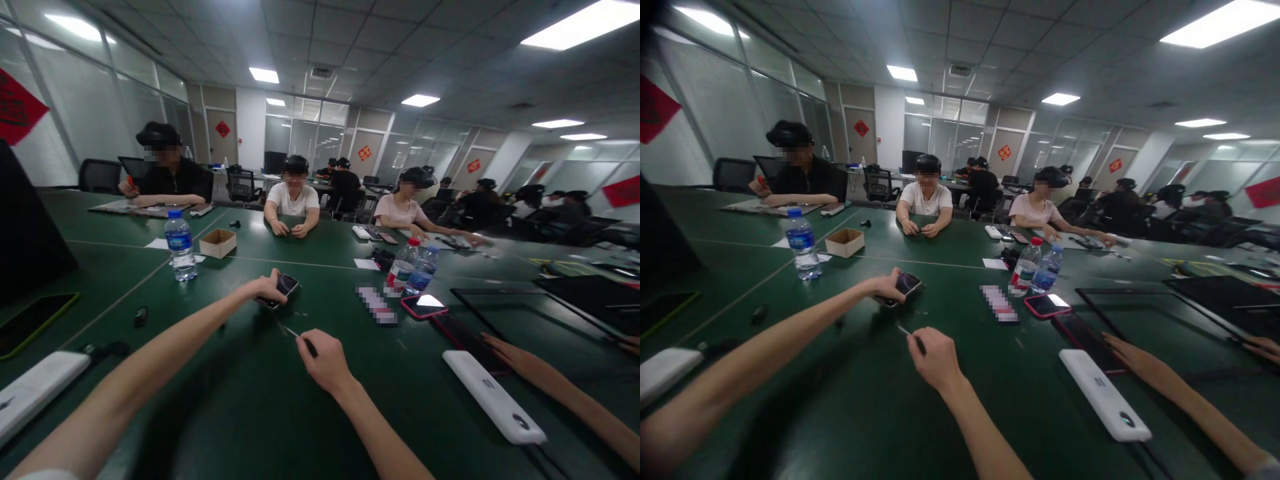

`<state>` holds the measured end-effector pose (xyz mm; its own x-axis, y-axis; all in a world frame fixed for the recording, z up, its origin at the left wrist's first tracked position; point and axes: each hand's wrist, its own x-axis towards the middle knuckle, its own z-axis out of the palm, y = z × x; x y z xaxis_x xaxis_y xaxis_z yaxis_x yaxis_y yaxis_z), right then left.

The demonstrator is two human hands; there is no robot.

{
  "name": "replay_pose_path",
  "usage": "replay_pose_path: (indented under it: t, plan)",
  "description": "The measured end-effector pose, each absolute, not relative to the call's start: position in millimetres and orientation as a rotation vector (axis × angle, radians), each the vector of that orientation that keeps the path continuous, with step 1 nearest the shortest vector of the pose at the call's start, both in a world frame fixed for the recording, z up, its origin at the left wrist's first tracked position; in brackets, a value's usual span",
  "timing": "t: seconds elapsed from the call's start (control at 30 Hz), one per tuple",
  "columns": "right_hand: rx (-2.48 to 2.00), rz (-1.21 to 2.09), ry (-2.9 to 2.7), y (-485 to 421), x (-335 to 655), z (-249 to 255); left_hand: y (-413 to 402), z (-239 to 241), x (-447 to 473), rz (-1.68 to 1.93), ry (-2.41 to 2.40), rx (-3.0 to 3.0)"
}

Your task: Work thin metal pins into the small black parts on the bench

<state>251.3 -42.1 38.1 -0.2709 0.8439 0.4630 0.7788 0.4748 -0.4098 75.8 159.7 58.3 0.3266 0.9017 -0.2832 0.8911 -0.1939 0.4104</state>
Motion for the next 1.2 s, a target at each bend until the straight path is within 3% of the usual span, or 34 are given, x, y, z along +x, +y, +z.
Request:
replay_pose_path:
  t: [0.27,0.47,0.7,1.2]
  plan:
    - [-1.159,-0.230,-2.087,-46.6,267.6,25.9,257.5,27.9,252.7,0.234,1.345,2.298]
    - [-1.183,-0.258,-2.040,-48.0,265.9,19.3,262.8,5.7,322.4,0.431,0.964,2.327]
    - [-1.219,-0.192,-2.062,-40.6,270.9,17.6,242.8,-21.8,328.3,0.771,0.912,2.304]
    - [-1.292,-0.064,-2.011,-34.8,273.5,12.6,229.5,-14.6,318.2,0.601,0.869,2.434]
